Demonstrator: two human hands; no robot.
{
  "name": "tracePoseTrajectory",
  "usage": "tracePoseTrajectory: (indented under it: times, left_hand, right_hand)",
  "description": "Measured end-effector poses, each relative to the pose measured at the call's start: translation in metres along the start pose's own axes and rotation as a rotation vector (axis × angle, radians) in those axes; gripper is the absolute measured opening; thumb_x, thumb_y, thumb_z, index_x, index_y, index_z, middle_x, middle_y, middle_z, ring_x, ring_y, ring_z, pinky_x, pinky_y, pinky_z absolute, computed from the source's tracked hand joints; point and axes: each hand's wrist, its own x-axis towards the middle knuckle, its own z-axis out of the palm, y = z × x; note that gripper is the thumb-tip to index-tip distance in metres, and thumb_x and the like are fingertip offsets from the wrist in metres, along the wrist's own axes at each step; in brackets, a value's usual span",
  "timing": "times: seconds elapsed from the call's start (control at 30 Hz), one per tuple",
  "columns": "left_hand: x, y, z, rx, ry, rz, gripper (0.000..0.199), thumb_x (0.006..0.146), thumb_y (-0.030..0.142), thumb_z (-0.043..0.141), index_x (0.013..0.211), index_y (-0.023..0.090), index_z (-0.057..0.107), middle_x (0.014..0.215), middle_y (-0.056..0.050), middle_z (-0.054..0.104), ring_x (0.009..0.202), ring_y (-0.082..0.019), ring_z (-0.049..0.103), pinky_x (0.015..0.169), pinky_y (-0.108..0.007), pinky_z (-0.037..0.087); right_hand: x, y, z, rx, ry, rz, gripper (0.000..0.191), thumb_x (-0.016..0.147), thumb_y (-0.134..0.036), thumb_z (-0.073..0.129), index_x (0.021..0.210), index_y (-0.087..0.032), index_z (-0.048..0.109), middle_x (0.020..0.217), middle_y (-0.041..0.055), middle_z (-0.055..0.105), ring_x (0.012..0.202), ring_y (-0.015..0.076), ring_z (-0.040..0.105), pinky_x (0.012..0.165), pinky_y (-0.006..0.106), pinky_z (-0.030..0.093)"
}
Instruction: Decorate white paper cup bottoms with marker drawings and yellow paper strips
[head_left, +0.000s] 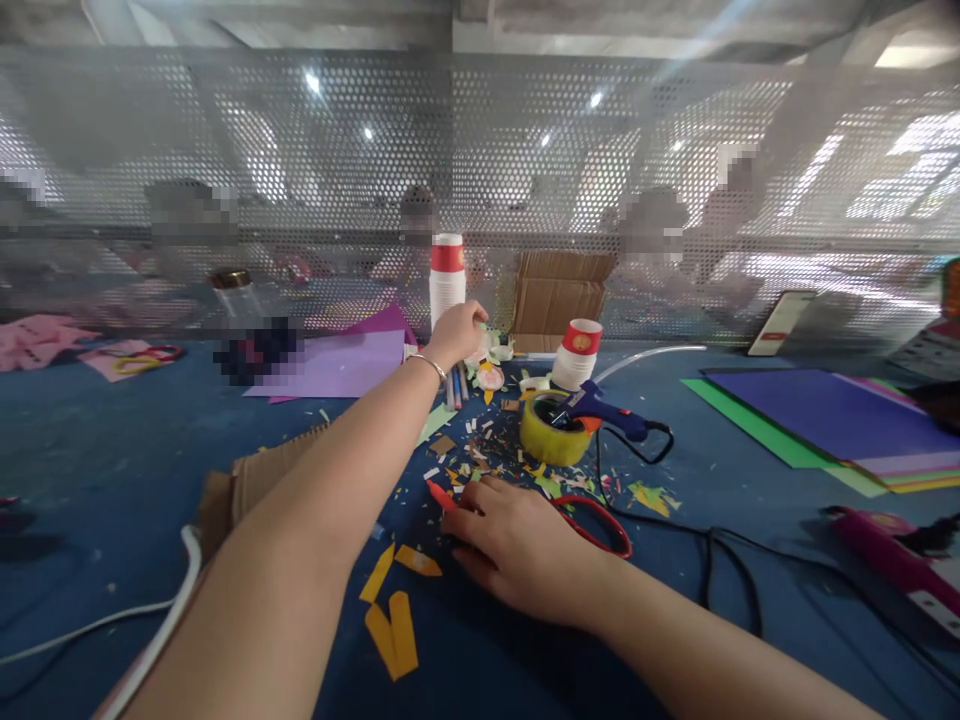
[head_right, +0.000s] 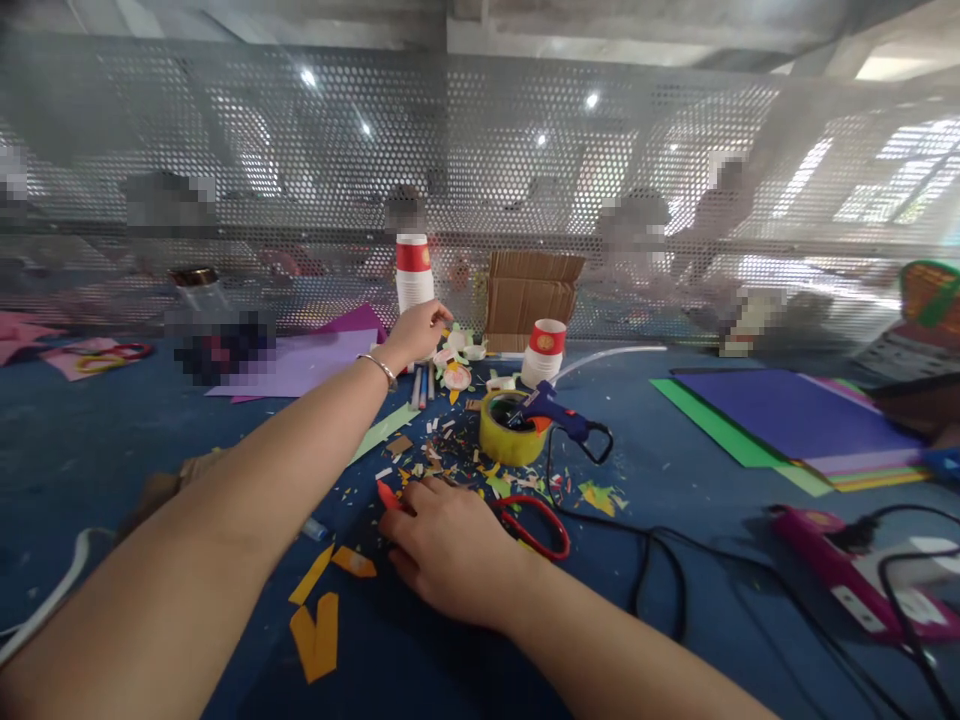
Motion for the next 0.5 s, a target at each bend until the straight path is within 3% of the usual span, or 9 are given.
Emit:
tracePoseTrajectory:
  times: [0.13, 0.33, 0.5]
  left_hand:
    - [-0.029, 0.004, -0.018, -0.013, 0.011, 0.08, 0.02, 0.09, 0.01, 0.054, 0.103, 0.015, 0.068, 0.105, -0.008, 0.073, 0.097, -0.02, 0.066, 0.088, -0.032, 0.05]
    - [-0.101, -0.005, -0.049, -0.049, -0.082, 0.157, 0.016, 0.086, 0.014, 0.058, 0.098, 0.017, 0.069, 0.095, -0.004, 0.074, 0.084, -0.016, 0.066, 0.076, -0.027, 0.048]
    - [-0.159, -0.017, -0.071, -0.012, -0.144, 0.103, 0.013, 0.084, 0.018, 0.058, 0.091, 0.018, 0.069, 0.086, -0.005, 0.073, 0.076, -0.018, 0.064, 0.07, -0.03, 0.045]
  right_hand:
    - [-0.002, 0.0, 0.002, 0.003, 0.013, -0.001, 0.023, 0.094, -0.028, 0.054, 0.111, -0.02, 0.067, 0.101, 0.0078, 0.063, 0.092, 0.0207, 0.057, 0.074, 0.031, 0.045]
    - [-0.005, 0.002, 0.006, 0.014, 0.023, -0.035, 0.024, 0.095, -0.025, 0.053, 0.113, -0.018, 0.066, 0.1, 0.0083, 0.064, 0.096, 0.0218, 0.059, 0.082, 0.034, 0.047]
    - [-0.007, 0.002, 0.01, 0.02, 0.034, -0.023, 0.028, 0.096, -0.026, 0.052, 0.12, -0.019, 0.064, 0.107, 0.01, 0.065, 0.101, 0.0238, 0.061, 0.084, 0.035, 0.049]
